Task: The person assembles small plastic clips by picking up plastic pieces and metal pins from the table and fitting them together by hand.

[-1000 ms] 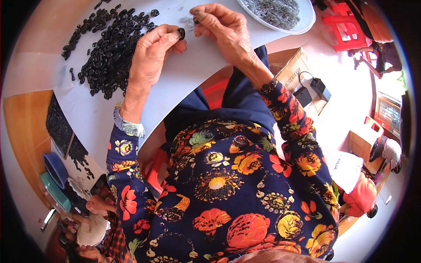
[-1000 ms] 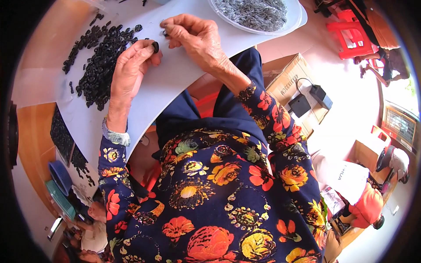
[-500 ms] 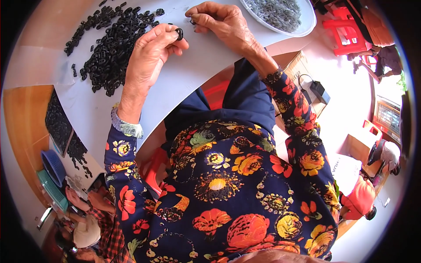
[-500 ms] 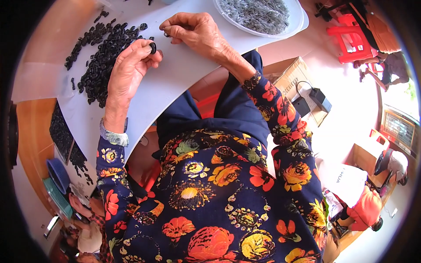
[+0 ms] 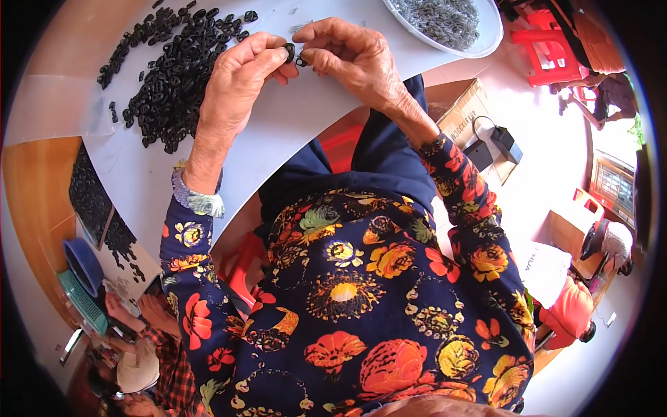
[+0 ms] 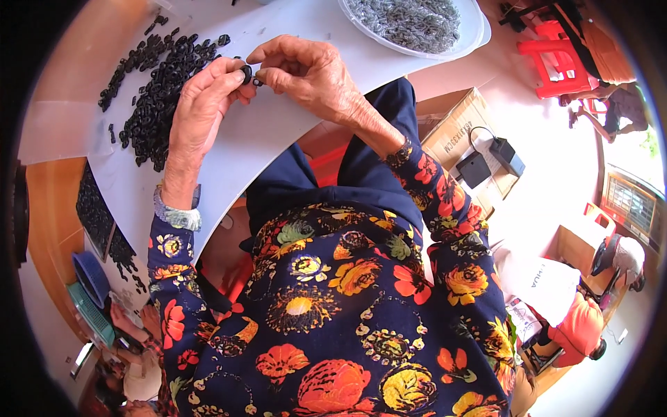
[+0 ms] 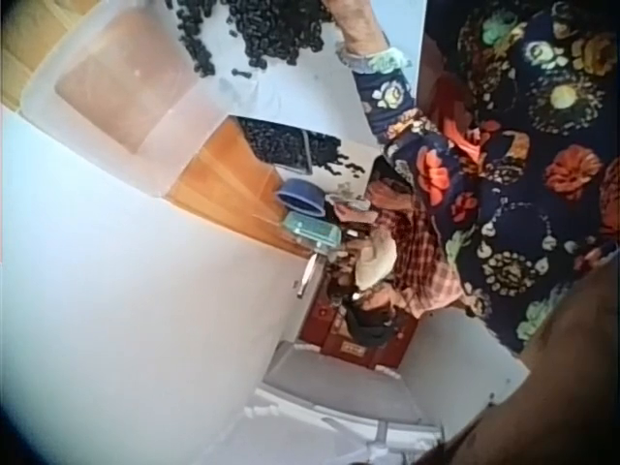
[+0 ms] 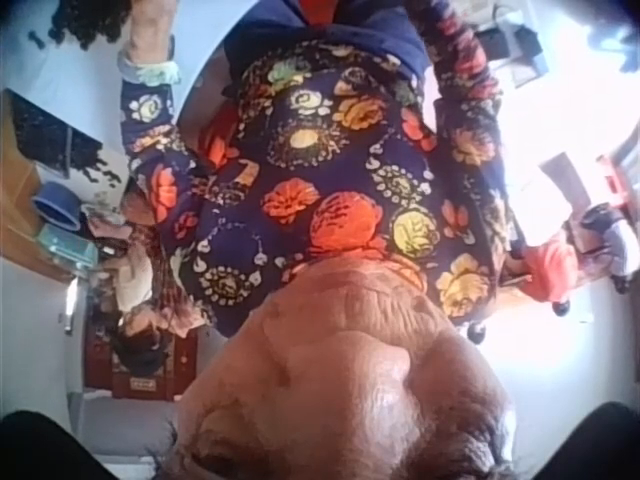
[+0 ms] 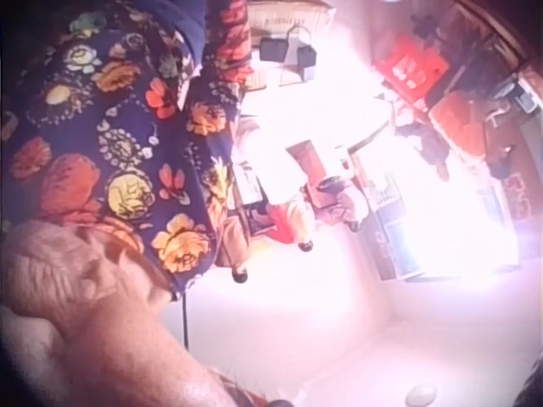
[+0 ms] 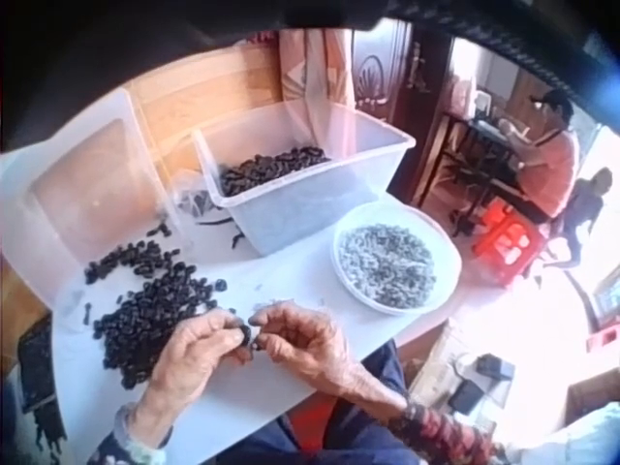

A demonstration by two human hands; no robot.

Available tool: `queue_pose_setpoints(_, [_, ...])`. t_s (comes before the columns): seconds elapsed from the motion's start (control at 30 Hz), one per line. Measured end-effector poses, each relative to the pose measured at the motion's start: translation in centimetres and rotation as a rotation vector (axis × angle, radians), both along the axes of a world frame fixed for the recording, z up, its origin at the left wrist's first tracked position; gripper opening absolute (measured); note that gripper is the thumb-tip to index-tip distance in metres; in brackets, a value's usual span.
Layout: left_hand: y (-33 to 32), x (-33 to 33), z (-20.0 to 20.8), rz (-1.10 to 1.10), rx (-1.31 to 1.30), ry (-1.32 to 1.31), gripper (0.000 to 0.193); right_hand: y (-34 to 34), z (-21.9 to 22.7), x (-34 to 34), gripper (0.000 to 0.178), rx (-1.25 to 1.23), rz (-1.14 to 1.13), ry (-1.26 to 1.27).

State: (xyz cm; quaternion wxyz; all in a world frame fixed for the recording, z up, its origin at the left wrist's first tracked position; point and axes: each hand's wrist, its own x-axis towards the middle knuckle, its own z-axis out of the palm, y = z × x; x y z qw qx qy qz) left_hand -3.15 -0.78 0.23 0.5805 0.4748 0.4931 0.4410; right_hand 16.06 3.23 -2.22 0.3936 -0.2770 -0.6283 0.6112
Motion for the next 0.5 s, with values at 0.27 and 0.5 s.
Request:
queue_pose_setpoints(0.27, [0.1,1.0,2.4,-0.080,0.158,0.431,0.028,-1.0,-0.5,-0.9,0.019,-0.027,-0.119,0.107])
queue_pose_setpoints(0.5, [-0.5,1.7,1.3,0.034,0.137,0.302,0.034,-1.4,-0.5,-1.2,0.021,-0.068,-0.196,0.185])
